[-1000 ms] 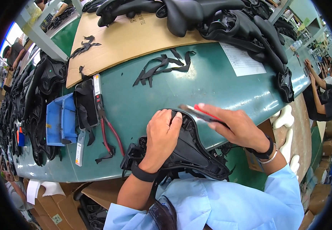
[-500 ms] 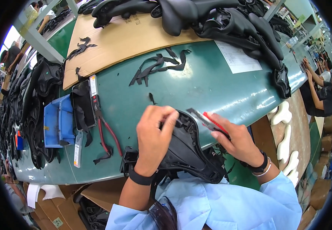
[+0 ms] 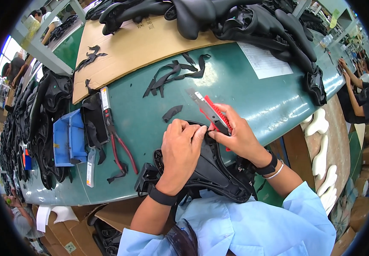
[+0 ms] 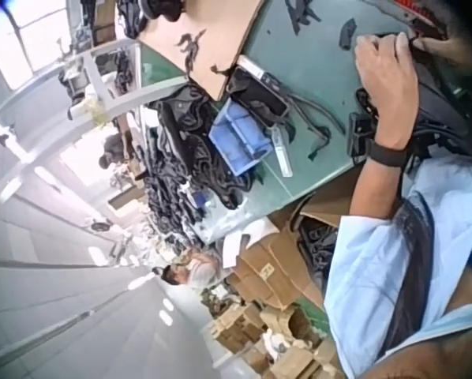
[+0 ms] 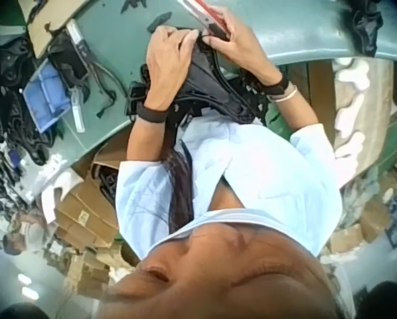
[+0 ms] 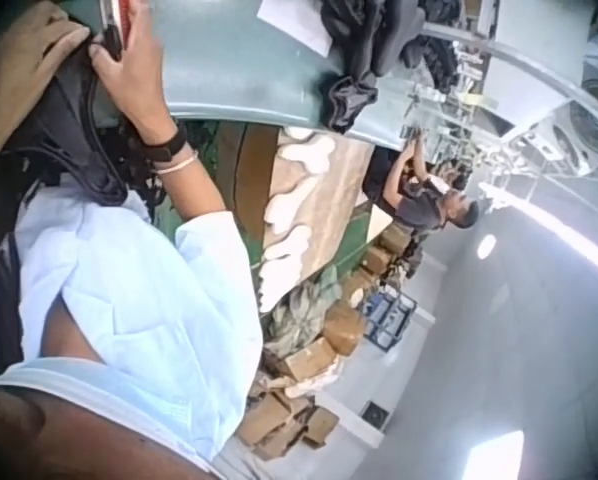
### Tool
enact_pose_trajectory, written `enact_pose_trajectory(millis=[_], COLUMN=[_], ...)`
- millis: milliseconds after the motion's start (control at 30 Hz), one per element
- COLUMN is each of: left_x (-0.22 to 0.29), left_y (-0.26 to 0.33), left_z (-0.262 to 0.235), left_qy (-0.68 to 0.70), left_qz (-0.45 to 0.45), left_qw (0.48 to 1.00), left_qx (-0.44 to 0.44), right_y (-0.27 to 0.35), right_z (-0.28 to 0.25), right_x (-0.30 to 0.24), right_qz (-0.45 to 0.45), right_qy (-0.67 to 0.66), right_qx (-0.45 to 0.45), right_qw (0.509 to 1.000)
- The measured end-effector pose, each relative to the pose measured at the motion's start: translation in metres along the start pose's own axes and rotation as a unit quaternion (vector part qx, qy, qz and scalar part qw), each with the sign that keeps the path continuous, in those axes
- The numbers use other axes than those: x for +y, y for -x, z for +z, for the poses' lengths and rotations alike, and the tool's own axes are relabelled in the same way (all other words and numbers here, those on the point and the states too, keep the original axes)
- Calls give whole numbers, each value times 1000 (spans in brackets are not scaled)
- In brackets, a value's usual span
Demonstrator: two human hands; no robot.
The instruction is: The person trims excess material from the underside of a bicycle seat using a utility knife, pulls away the cut strips by hand, and sets the seat aside to repeat the process with another.
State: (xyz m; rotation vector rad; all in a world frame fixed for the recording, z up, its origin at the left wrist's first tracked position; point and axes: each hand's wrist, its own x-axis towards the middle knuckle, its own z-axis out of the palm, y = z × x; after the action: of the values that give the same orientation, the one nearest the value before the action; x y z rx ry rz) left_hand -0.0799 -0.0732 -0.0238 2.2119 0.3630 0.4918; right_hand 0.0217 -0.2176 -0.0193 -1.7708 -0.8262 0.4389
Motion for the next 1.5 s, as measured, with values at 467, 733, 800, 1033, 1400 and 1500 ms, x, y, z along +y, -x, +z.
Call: enact_pose_trajectory(millis=[467,733,800,1033,1400,1500], left_x=[-5,-4,-4,-21,-64,-98], left_y=[4,-3,-7,-10,-64,-137], left_z=[1,-1,-4,-29,-109,-139], left_qy=[120,435,492,557,213,357], left_qz=[-84,-191,-207,-204,-269,-135], left_qw=[989,870,827,733,938,886], left_qx=[23,129,176,334,-42,264], right_y=[48,98,114,119,68,66], right_z=[-37,6,14,-7,-42,-43], right_x=[-47,-44,-45,-62,-4,15], right_qz=[13,9,48,174,79,126], right_qy=[346,401,378,138,-36,-82], right_qx=[-141,-28,-35,-18,219,204], right_qw=[927,916,924,975,972,967])
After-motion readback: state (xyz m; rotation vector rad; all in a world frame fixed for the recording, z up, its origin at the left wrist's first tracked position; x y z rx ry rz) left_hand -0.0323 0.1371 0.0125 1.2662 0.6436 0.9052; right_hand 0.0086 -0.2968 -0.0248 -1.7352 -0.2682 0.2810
